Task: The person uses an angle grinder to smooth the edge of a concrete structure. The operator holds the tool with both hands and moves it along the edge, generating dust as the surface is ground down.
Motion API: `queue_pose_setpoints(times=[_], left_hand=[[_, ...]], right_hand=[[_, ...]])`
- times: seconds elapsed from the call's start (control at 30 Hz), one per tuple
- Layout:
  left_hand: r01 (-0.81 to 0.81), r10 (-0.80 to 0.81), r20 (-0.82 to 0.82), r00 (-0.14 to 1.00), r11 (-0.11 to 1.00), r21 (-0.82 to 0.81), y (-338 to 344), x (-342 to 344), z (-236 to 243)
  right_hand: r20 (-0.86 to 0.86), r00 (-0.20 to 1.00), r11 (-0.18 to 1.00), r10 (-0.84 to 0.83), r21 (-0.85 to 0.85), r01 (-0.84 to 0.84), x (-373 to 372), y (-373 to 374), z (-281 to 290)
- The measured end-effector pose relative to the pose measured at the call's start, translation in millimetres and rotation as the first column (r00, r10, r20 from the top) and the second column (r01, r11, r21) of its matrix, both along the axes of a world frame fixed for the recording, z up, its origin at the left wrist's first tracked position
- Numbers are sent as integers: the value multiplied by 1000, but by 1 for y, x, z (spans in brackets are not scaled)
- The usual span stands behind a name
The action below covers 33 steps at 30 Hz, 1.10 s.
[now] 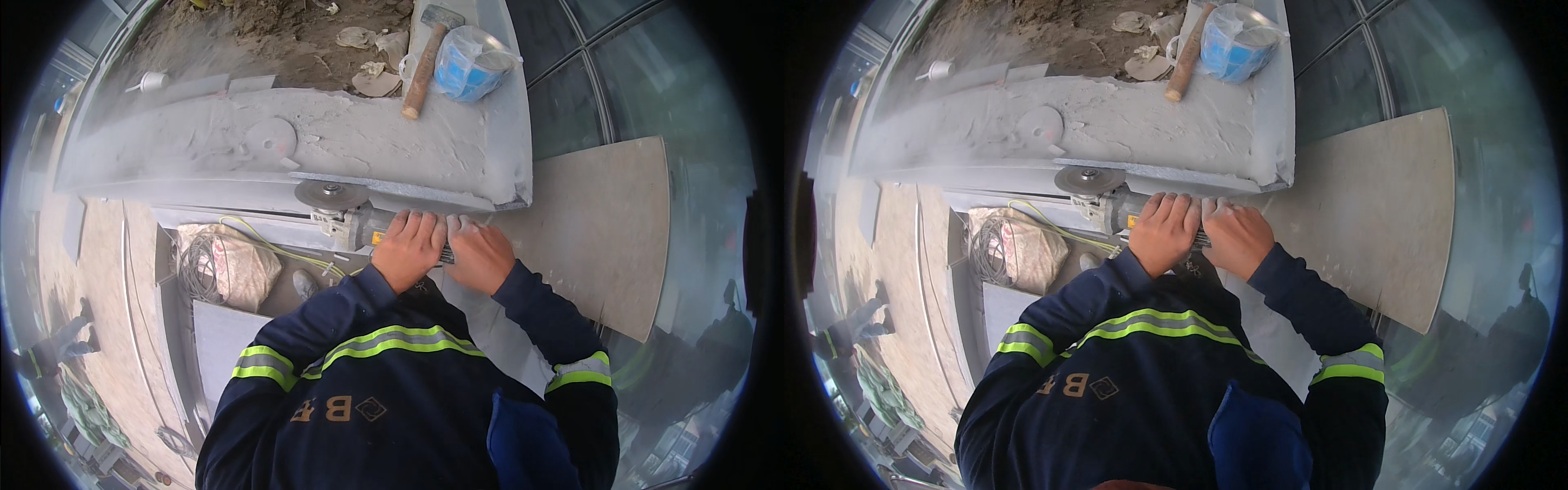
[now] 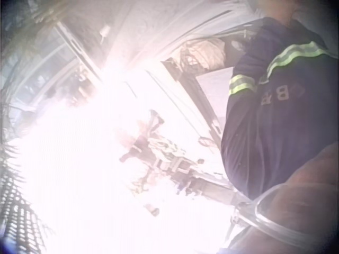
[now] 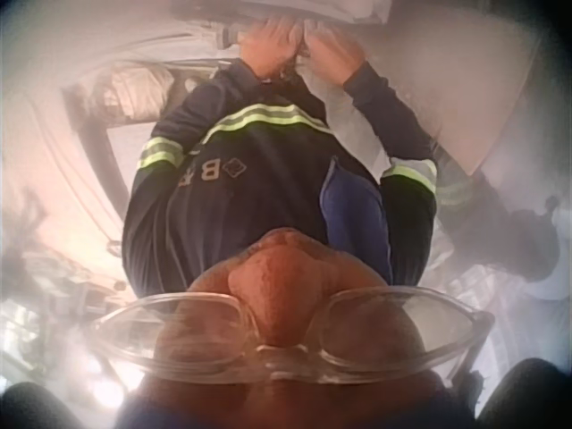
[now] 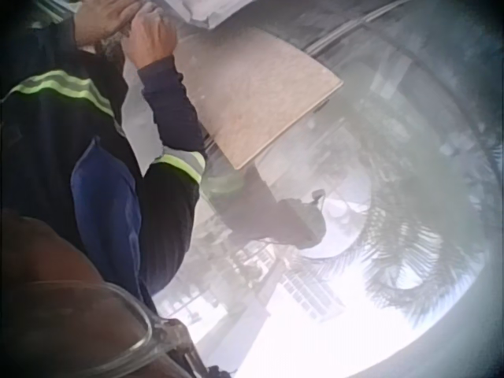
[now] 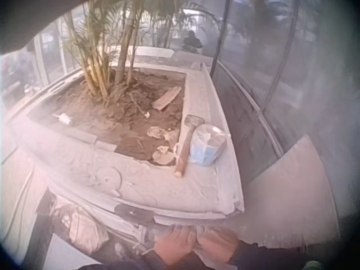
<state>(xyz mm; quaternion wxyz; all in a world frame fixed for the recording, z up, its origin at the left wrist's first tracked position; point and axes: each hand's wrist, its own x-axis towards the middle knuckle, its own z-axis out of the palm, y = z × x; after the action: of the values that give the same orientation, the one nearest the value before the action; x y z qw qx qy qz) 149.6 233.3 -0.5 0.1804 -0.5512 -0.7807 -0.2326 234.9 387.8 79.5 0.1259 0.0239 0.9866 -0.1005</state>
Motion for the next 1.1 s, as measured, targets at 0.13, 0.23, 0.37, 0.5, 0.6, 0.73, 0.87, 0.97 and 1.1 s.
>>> queue_pose_setpoints(times=[0.13, 0.23, 0.37, 0.5, 0.6, 0.73, 0.87, 0.97, 1.1], left_hand=[[2, -2, -11, 1000, 1000, -4, -2, -10, -3], [29, -29, -4, 1000, 1000, -10, -1, -1, 8], [30, -29, -29, 999, 998, 58, 9, 22, 17], [24, -24, -10, 1000, 999, 41, 9, 19, 15], [12, -12, -12, 1000, 1000, -1, 3, 4, 5], [-13, 13, -4, 1000, 1000, -2, -1, -12, -3], [27, -27, -5, 1000, 1000, 15, 3, 8, 11], [59, -59, 3, 998, 997, 47, 14, 27, 22], [59, -58, -12, 998, 997, 54, 19, 30, 24]], right_hand=[[-2, 1000, 999, 29, 30, -29, -9, -2, -6], [-5, 1000, 999, 1, 34, 0, 3, -1, 1], [38, 998, 998, -47, 54, 45, 26, 2, 25], [45, 998, 997, -42, 71, 39, 23, 2, 23], [29, 999, 998, -22, 51, 20, 5, -4, 11], [-4, 1000, 999, 17, 40, -17, -8, -3, -5], [11, 1000, 998, -17, 58, 16, 12, 0, 11], [43, 996, 994, -79, 74, 76, 36, 6, 30], [46, 997, 993, -56, 107, 50, 39, 10, 31]])
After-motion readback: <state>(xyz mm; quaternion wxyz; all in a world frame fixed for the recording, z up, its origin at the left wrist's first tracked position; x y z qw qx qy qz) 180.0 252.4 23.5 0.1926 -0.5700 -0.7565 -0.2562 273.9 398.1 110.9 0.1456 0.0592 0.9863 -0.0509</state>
